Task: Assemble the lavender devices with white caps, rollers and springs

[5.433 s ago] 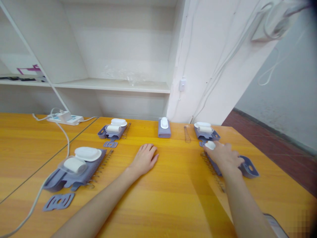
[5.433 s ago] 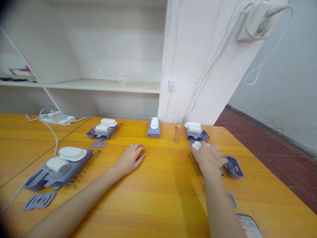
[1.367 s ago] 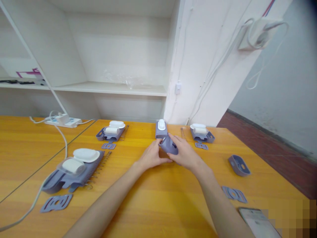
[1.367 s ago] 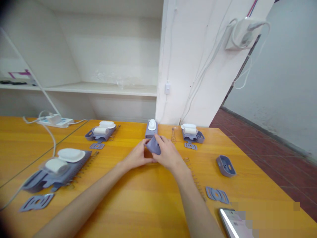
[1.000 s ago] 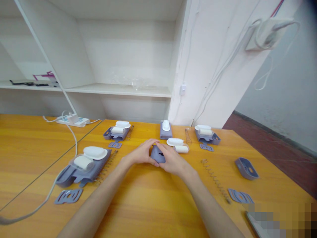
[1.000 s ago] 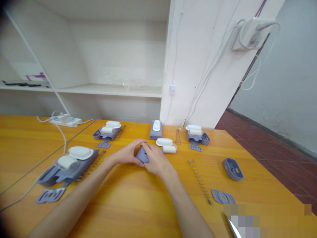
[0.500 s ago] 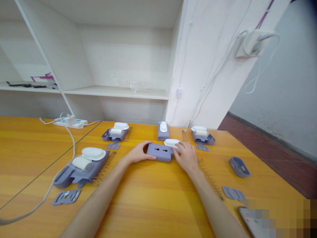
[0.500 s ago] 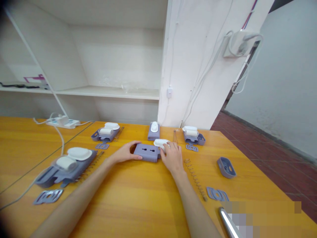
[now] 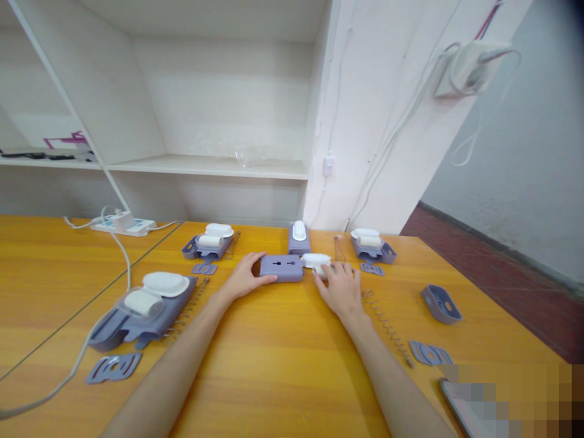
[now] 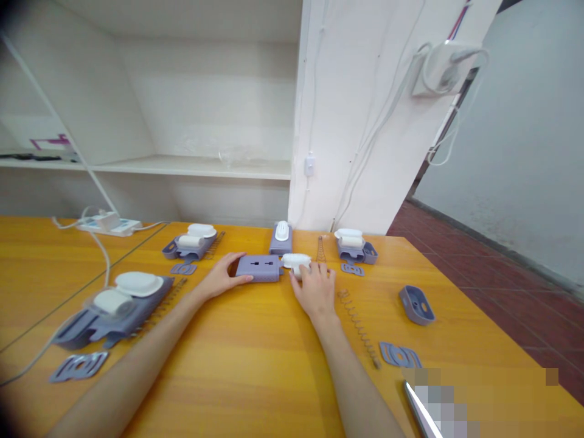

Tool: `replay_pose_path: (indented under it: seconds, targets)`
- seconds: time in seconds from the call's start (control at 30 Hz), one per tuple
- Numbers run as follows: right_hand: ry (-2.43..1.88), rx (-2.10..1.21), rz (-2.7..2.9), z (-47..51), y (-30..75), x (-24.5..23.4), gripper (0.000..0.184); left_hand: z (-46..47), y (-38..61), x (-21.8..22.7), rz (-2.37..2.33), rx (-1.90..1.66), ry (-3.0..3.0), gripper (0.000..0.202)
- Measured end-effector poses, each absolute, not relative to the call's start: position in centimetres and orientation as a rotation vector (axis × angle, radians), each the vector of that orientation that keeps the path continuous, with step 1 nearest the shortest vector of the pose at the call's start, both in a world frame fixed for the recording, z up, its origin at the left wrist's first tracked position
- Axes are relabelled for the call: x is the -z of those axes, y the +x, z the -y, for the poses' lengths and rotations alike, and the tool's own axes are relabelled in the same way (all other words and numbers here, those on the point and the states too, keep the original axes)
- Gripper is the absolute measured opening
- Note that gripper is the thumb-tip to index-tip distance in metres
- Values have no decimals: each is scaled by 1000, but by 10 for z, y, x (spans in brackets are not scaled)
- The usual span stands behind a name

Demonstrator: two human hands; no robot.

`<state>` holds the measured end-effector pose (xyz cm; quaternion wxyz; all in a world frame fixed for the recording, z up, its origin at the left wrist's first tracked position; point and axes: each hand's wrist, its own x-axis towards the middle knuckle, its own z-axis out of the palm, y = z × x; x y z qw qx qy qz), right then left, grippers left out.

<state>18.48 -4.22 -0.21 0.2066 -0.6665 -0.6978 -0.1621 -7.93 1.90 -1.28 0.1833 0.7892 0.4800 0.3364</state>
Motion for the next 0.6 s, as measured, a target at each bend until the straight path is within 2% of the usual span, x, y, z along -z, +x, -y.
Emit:
replay_pose_path:
  seconds: [0.27,0.6]
  targets:
    - [-1873,549,1885,42,178,1,34,-12,-68,8,-1388,-886,2651,82]
    - [-2028,667,1784,44,175,-1,44,-5,-55,2,-1333,-843,2819,66]
